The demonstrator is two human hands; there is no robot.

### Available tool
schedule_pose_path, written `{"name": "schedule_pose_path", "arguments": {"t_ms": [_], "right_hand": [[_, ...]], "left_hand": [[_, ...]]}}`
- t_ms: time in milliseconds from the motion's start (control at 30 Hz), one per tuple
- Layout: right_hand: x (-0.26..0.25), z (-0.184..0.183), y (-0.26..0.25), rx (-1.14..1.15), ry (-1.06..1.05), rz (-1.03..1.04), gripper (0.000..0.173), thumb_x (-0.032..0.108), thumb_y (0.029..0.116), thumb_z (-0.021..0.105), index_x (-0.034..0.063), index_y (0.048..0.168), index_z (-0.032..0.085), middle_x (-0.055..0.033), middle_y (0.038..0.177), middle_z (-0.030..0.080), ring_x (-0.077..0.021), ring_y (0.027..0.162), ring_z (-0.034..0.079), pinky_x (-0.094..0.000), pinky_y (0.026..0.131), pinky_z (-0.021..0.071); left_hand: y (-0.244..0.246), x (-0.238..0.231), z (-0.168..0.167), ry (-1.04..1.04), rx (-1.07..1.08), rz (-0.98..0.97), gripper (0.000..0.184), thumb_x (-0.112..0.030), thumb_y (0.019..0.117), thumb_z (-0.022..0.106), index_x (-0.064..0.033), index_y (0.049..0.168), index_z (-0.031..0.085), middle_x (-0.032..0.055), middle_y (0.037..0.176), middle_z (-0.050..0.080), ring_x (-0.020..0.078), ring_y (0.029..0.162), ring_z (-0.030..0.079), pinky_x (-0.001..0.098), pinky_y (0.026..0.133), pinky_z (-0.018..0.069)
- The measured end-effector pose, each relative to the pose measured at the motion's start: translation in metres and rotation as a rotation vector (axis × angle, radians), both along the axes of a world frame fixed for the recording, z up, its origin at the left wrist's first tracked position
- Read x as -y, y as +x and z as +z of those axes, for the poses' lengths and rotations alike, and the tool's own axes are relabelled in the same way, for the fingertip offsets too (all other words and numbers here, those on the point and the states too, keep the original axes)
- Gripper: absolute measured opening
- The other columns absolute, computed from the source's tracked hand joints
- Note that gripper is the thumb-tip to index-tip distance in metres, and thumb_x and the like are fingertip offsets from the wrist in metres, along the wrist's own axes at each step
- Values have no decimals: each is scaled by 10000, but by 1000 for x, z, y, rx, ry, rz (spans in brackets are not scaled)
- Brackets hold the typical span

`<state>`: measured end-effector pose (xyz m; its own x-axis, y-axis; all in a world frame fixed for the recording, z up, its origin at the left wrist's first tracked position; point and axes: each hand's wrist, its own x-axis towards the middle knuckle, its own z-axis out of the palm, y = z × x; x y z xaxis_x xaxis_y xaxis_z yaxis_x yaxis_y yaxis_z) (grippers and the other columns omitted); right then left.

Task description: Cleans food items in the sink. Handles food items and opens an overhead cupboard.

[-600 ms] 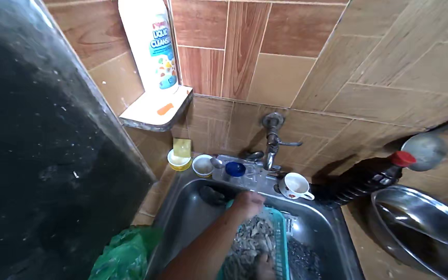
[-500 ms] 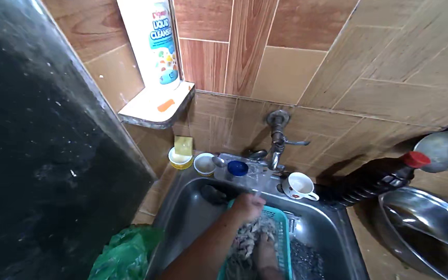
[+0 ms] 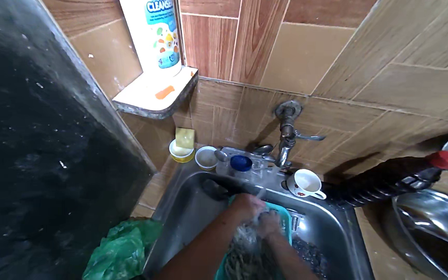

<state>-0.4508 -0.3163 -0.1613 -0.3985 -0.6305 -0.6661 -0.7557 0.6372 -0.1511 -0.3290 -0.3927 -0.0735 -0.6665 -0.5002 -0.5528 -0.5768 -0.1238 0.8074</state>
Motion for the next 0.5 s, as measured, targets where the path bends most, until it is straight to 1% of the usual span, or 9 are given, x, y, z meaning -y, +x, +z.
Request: {"name": "schedule_pose_path", "arguments": {"t_ms": [33,67,100,167,233,300,333,400,500], "right_hand": [[-5,-9,11,27,-6,25,851,544,918,697,40,1549,430,-282,1637,288,-484,1522,241,-673,1187,262],[-12,-13,25,74,-22,85,866,556,907,699,51,1555,425,-285,1629,309,-490,1518,252,-693,1191,238],[-20,-11,38,99,-49,174,807,546,886,715,90,1515,497,-252,1582,415,-462,1476,360,-686,1167,299],[-38,-4,58,136,-13,380,718,436,932,694,133,1545,472,-210,1642,331,-454,1513,282,-714,1163,250],[-65,-14,60,151,3,608,553,277,1005,646,168,1529,507,-214,1671,279,-504,1534,203,-786,1151,167],[-80,-31,44,136,-18,731,546,211,999,643,199,1528,510,-176,1675,297,-499,1551,155,-808,1158,66],[-77,-33,36,108,-13,721,557,156,1006,620,174,1545,483,-194,1673,293,-509,1551,143,-808,1162,52],[-56,-36,24,-15,4,616,572,81,1015,569,126,1567,429,-238,1661,287,-512,1537,197,-787,1157,149],[-20,-26,18,-33,-105,304,545,142,1037,532,26,1556,413,-269,1618,347,-465,1508,306,-627,1205,288]], "left_hand": [[-1,-1,0,6,8,-8,343,-197,1076,522,-42,1364,624,180,1317,646,243,1165,651,406,1038,504],[-2,-2,-1,0,12,-9,351,-211,1076,522,-41,1365,625,185,1321,645,256,1179,648,420,1048,500],[-3,-2,-1,-10,19,-12,359,-230,1078,518,-42,1364,627,187,1329,643,265,1192,645,433,1055,498],[-3,-2,1,-43,41,-28,373,-261,1084,511,-45,1365,628,183,1352,634,276,1227,628,453,1075,483],[-2,-2,4,-71,42,-41,357,-254,1085,506,-54,1347,643,171,1338,640,264,1221,621,448,1070,472],[0,-1,7,-77,44,-48,355,-247,1086,500,-56,1349,643,174,1344,638,264,1231,622,441,1082,474],[0,-2,7,-74,48,-51,359,-241,1089,492,-51,1358,635,184,1348,634,272,1232,625,442,1085,476],[1,-5,5,-64,58,-46,371,-255,1092,488,-41,1363,623,193,1330,636,280,1204,635,445,1069,485],[3,-7,4,-36,33,-8,351,-221,1075,528,-19,1344,625,192,1292,652,266,1169,649,434,1050,499]]}}
